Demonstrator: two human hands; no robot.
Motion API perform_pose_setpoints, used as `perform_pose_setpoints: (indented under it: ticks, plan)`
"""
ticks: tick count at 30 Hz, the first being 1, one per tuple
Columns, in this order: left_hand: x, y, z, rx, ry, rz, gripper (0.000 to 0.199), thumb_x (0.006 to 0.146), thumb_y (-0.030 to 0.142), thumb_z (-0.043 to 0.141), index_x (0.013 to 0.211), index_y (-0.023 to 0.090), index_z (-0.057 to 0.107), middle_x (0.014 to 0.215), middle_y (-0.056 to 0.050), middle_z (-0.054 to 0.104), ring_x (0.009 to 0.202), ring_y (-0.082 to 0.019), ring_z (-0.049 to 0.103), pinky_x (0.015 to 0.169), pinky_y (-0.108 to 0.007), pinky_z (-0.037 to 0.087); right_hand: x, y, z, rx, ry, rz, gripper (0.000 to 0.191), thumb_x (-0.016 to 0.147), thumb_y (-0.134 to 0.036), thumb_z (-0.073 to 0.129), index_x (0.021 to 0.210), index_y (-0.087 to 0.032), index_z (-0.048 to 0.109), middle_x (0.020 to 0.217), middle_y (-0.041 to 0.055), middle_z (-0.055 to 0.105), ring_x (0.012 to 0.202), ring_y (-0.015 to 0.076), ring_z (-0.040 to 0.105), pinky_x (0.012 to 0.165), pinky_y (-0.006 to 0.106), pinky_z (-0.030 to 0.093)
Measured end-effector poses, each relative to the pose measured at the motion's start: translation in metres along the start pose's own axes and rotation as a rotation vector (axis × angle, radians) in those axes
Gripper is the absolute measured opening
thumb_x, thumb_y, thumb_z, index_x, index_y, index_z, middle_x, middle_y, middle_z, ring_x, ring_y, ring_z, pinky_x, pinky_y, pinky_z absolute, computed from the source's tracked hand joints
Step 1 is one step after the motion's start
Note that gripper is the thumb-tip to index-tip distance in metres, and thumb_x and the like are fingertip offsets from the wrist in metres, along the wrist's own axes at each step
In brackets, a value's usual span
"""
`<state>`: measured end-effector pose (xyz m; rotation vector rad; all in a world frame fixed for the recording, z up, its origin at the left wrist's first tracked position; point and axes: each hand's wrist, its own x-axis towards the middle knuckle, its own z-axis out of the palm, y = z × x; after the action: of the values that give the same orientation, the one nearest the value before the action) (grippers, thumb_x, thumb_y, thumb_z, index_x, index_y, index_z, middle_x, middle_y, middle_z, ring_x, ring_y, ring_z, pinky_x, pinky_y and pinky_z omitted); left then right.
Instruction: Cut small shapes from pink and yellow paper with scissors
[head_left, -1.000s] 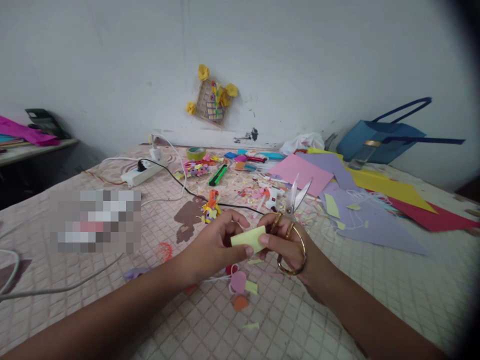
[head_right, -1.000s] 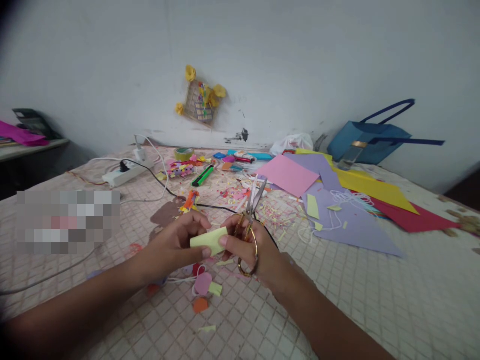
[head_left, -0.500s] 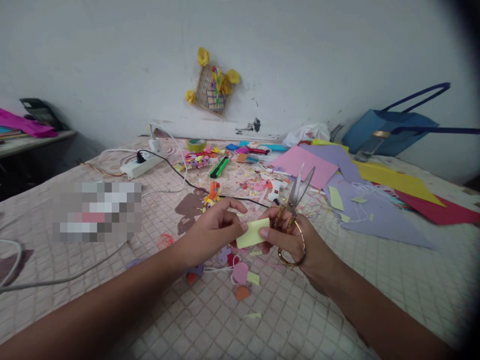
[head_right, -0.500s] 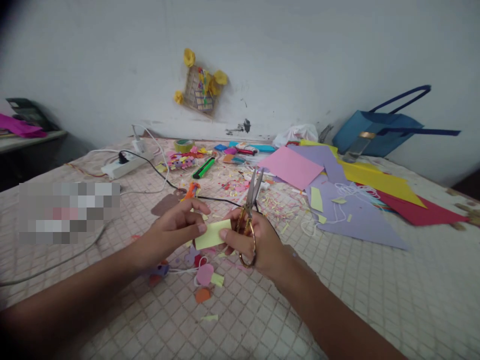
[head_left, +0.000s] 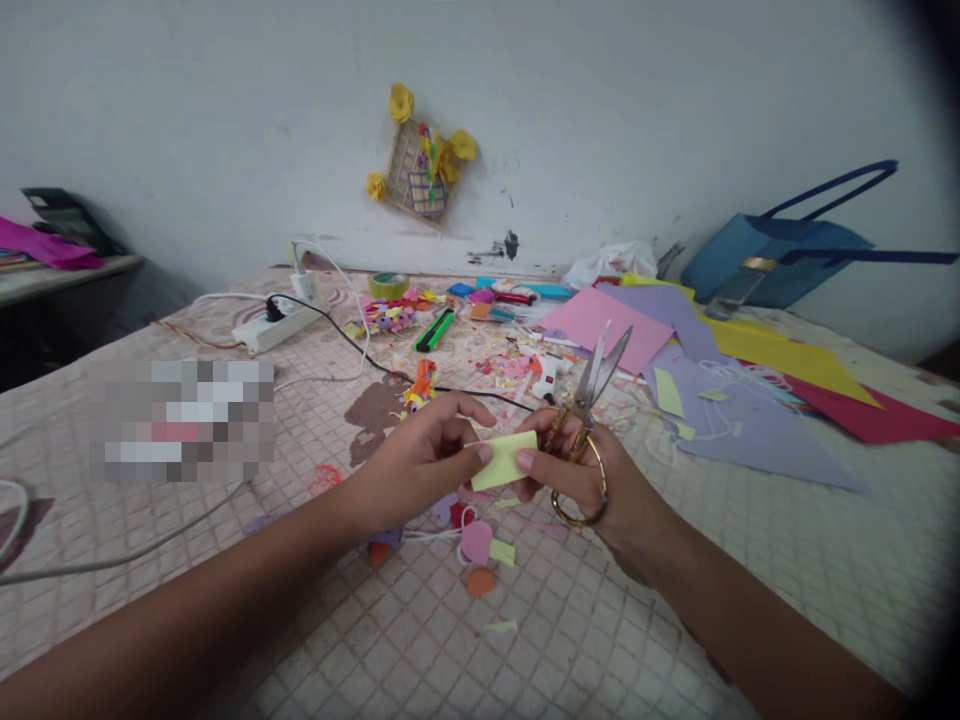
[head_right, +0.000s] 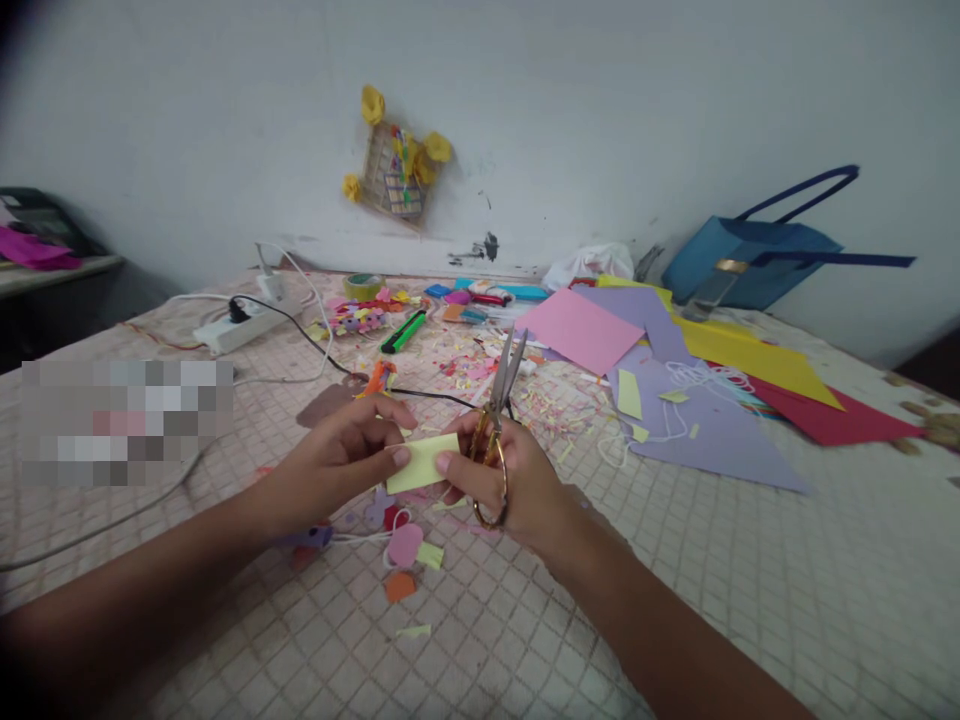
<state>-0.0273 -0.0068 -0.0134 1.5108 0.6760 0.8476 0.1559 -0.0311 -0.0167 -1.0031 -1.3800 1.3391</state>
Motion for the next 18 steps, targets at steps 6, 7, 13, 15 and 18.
perform_pose_setpoints:
  ticks: [6,7,13,15,18]
  plan:
    - [-0.0006,0.0010,0.0006,-0.014,-0.012,0.008,0.015,0.082,0.024,0.053,0.094,0.019,0.045,0.065,0.005,0.050,0.056,-0.007,0.049,0.051,-0.018,0.039,-0.0006,-0.0008,0.0004,-0.024,-0.001,-0.004,0.015,0.071,-0.025,0.066,0.078,-0.016,0.055,0.057,-0.0026,0.060,0.047,0.0089,0.056,0.044,0.019,0.046]
    - [-0.0005,0.0007,0.0004,-0.011,-0.011,0.011,0.015,0.082,0.024,0.053,0.094,0.019,0.045,0.065,0.005,0.050,0.056,-0.007,0.049,0.051,-0.018,0.039,-0.0009,-0.0012,0.0007,-0.023,-0.001,-0.006,0.016,0.071,-0.025,0.066,0.078,-0.016,0.056,0.057,-0.0026,0.060,0.047,0.0089,0.056,0.044,0.019,0.045]
    - [-0.0002,-0.0001,-0.0001,0.021,-0.029,0.021,0.017,0.083,0.024,0.052,0.096,0.019,0.044,0.063,0.005,0.050,0.054,-0.007,0.049,0.049,-0.018,0.038,-0.0012,-0.0028,0.0012,-0.030,0.032,0.029,0.020,0.069,-0.026,0.068,0.080,-0.017,0.054,0.056,-0.0027,0.060,0.047,0.0098,0.057,0.042,0.019,0.043]
    - [-0.0005,0.0002,0.0003,0.029,-0.024,0.022,0.018,0.082,0.024,0.052,0.097,0.019,0.043,0.063,0.006,0.050,0.054,-0.007,0.050,0.048,-0.018,0.038,-0.0013,-0.0026,0.0007,-0.033,0.034,0.030,0.021,0.068,-0.026,0.069,0.080,-0.016,0.054,0.057,-0.0029,0.059,0.047,0.0099,0.057,0.043,0.020,0.044]
    - [-0.0006,0.0023,0.0002,0.072,-0.004,0.020,0.021,0.082,0.027,0.052,0.100,0.018,0.044,0.065,0.005,0.050,0.055,-0.008,0.051,0.050,-0.019,0.040,-0.0023,-0.0021,-0.0003,-0.042,0.004,0.027,0.020,0.070,-0.025,0.067,0.082,-0.016,0.054,0.060,-0.0025,0.060,0.050,0.0101,0.058,0.047,0.021,0.045]
